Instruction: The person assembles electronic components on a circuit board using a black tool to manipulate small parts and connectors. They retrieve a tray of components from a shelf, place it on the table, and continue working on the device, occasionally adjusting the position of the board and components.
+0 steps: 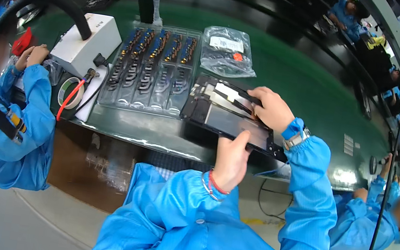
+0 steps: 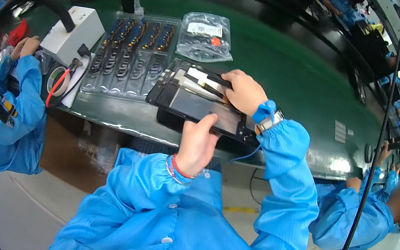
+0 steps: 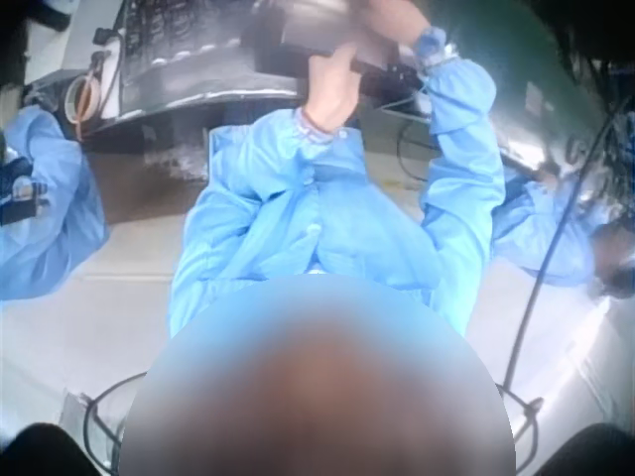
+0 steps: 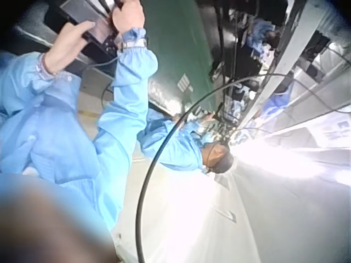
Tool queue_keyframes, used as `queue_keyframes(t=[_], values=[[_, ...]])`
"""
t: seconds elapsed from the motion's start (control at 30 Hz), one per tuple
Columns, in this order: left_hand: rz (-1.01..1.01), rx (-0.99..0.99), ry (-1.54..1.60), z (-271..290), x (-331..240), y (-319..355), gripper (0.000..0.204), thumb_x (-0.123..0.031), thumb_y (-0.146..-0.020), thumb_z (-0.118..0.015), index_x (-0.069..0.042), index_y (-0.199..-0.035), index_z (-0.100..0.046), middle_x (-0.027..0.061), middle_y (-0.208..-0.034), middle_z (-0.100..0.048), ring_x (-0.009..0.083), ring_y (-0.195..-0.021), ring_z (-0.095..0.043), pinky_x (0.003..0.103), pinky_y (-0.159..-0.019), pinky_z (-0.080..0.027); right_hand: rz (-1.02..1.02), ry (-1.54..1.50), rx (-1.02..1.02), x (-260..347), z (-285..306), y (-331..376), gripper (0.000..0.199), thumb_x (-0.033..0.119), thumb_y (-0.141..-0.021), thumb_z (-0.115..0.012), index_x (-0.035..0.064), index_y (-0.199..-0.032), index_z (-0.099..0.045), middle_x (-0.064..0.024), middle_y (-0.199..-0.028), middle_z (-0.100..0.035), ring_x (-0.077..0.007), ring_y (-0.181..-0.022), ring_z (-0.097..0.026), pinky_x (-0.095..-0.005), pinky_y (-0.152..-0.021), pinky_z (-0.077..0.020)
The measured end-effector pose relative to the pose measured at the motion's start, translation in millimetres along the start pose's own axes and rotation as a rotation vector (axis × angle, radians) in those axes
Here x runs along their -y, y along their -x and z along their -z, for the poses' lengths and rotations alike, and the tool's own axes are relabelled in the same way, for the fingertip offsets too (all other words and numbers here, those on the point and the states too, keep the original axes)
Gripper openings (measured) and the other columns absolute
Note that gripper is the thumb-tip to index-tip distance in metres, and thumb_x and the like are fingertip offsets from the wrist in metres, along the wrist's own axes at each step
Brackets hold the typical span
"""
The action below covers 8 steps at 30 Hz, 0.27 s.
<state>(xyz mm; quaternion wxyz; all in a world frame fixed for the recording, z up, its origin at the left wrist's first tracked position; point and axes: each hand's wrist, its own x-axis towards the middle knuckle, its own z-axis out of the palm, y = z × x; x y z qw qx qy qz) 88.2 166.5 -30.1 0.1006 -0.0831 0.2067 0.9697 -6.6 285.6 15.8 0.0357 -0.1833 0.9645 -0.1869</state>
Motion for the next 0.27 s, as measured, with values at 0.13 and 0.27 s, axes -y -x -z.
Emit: queue_keyframes(t=[0.13,0.27], values=[[-0.209,0.092,-0.186,-33.9,-15.7,15.3,0.037,0.004,-0.079,-0.048,-0.001,-0.115,-0.043,0.0039,-0.103,-0.048,0.011,-0.092,-0.049,0.027,-0.081,-0.042,0.138,-0.186,-0.384,26.8,24.5,13.9,0.03,0.004,-0.078,-0.05,-0.0011,-0.107,-0.055,-0.0152,-0.11,-0.053,-0.0308,-0.1,-0.053,-0.0335,-0.087,-0.0418],[-0.789,0.32,-0.844,-44.6,-48.3,23.3,0.059,0.005,-0.064,-0.059,-0.002,-0.121,-0.043,0.0142,-0.116,-0.044,0.0277,-0.108,-0.044,0.035,-0.092,-0.036,0.225,-0.731,-0.534,61.3,38.3,29.2,0.031,0.007,-0.082,-0.05,0.0025,-0.112,-0.054,-0.0139,-0.116,-0.052,-0.0294,-0.106,-0.05,-0.0319,-0.092,-0.0371]])
